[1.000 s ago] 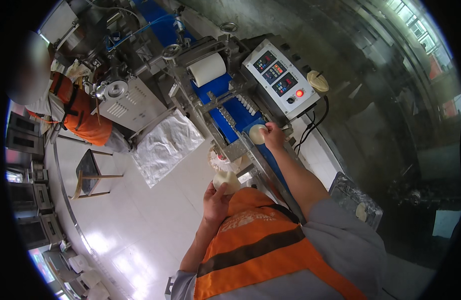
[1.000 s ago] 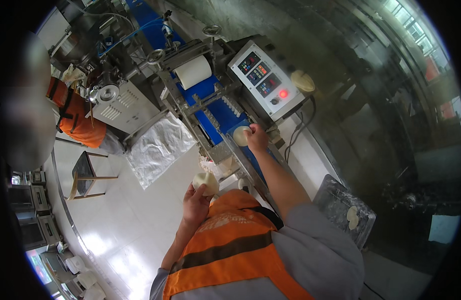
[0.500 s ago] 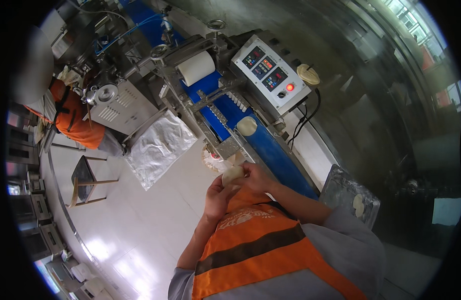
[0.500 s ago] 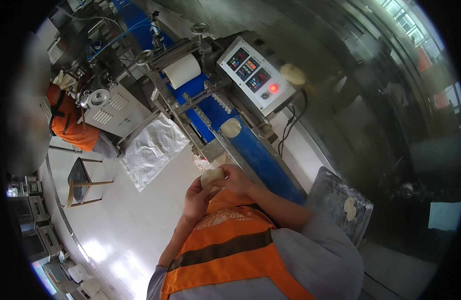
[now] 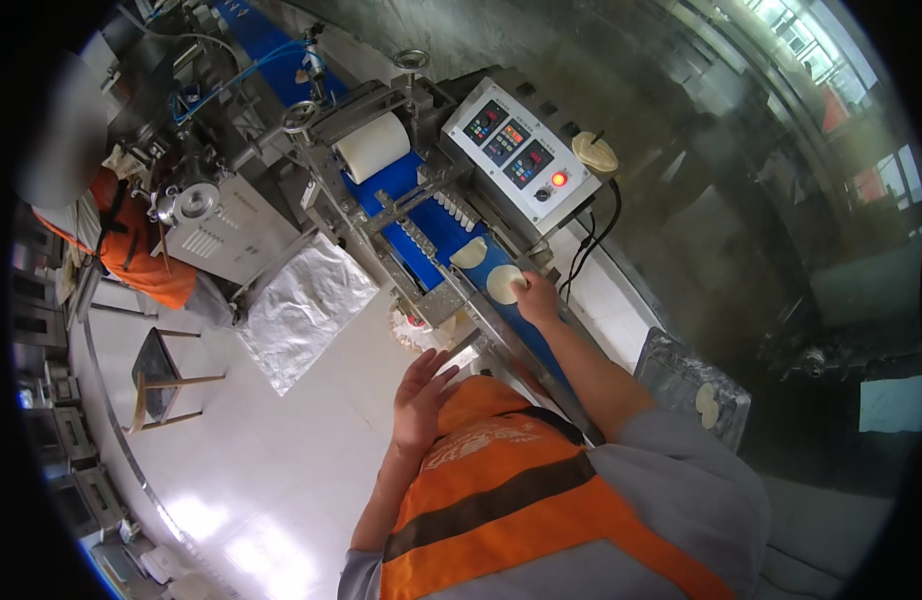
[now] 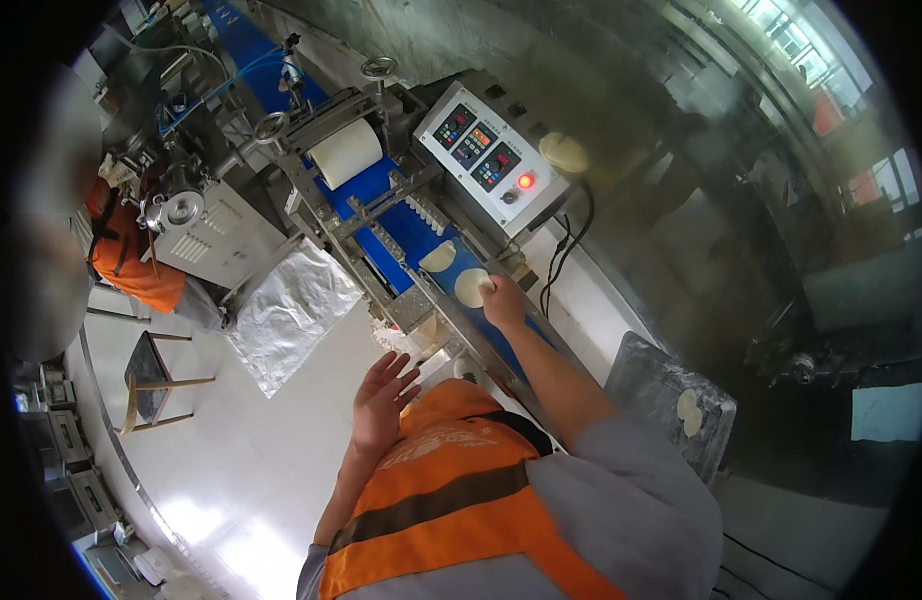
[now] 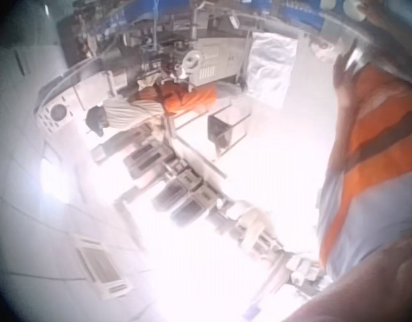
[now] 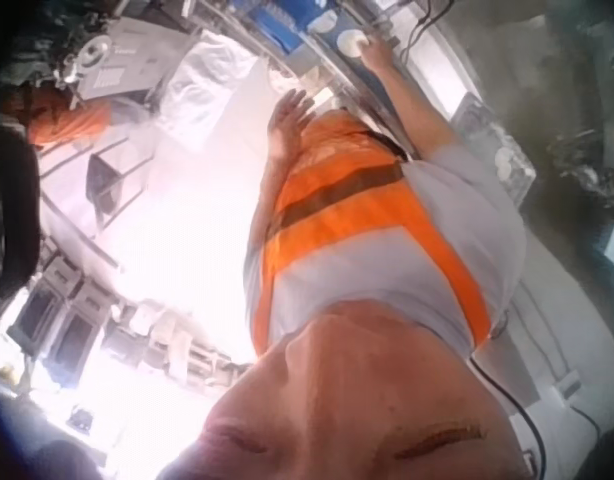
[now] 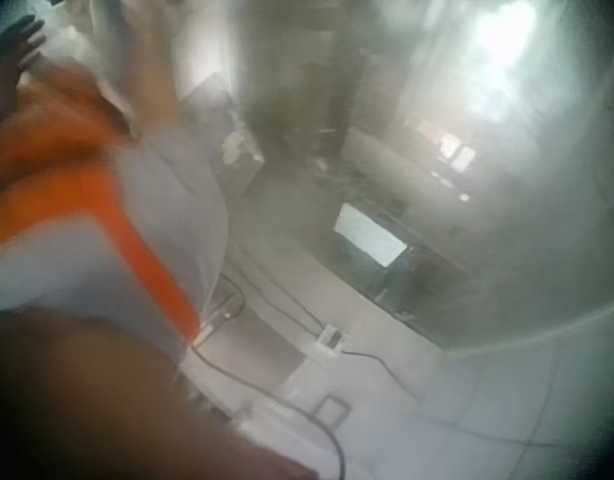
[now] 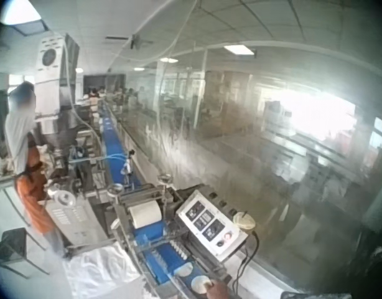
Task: The person places round dough pieces onto a conveyor belt, folds them into dumpling shapes, and collects them on a metal tray. The person repeats this process continuously while another worker operates nearby equipment.
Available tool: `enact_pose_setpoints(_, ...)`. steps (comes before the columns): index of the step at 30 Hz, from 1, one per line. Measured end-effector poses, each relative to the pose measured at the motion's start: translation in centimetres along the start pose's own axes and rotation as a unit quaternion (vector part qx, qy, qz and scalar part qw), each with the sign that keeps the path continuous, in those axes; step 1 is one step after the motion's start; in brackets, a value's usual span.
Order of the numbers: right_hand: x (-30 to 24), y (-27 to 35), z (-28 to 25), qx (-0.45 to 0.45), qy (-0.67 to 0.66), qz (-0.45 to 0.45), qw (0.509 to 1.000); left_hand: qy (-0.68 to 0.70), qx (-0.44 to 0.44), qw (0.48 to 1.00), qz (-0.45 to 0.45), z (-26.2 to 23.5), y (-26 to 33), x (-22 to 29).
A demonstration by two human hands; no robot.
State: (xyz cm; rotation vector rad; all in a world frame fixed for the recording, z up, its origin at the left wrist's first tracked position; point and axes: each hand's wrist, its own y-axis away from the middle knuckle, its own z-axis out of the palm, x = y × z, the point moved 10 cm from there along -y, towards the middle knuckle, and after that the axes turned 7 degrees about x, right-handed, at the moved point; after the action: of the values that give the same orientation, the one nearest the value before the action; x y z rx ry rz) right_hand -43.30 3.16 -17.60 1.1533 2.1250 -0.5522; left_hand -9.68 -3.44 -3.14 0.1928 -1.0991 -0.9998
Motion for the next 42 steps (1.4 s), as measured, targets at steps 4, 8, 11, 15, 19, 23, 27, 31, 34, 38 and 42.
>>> enact_pose_setpoints(4,-0.6,-0.7,1.9,0.003,-0.005,0.003,1.0,0.018,0.012,1.0,0.003,-1.1,0.9,0.2)
enact_pose_setpoints(8,-5.0,-0.8,1.7,0.034,0.069,0.006,0.997,0.027,0.01,1.0,0.0,-2.0,1.5,0.0)
enact_pose_setpoints(11,-7.6,1.6,-1.5,0.097,0.087,0.0,0.991,0.026,0.0,1.0,-0.006,-2.3,1.5,0.2)
enact_pose_setpoints(15,-7.2,7.4,-3.1,0.005,0.014,0.069,0.998,-0.003,-0.017,1.0,-0.015,-2.3,1.9,0.1)
enact_pose_setpoints(19,-8.0,15.1,-6.7,-0.033,-0.124,0.04,0.991,-0.025,-0.068,0.995,-0.066,-2.0,1.5,-2.5)
enact_pose_setpoints(23,-6.9,21.0,-14.3,0.034,-0.173,0.1,0.979,-0.081,-0.112,0.977,-0.165,-0.9,1.3,-7.1)
enact_pose_setpoints(27,-1.4,26.3,-23.3,0.152,-0.189,0.227,0.943,-0.149,-0.126,0.956,-0.219,1.1,2.4,-10.6)
enact_pose_setpoints(31,10.0,32.1,-31.6,0.284,-0.08,0.27,0.917,-0.165,-0.165,0.947,-0.222,4.8,3.8,-12.7)
enact_pose_setpoints(34,17.4,34.8,-36.9,0.321,-0.093,0.365,0.869,-0.182,-0.139,0.949,-0.218,5.8,5.0,-14.3)
enact_pose_setpoints(38,28.1,35.5,-44.6,0.358,0.071,0.412,0.835,-0.185,-0.09,0.952,-0.228,5.3,6.1,-17.5)
enact_pose_setpoints(42,37.4,35.8,-50.3,0.359,0.162,0.5,0.771,-0.164,-0.039,0.963,-0.213,5.2,7.8,-20.8)
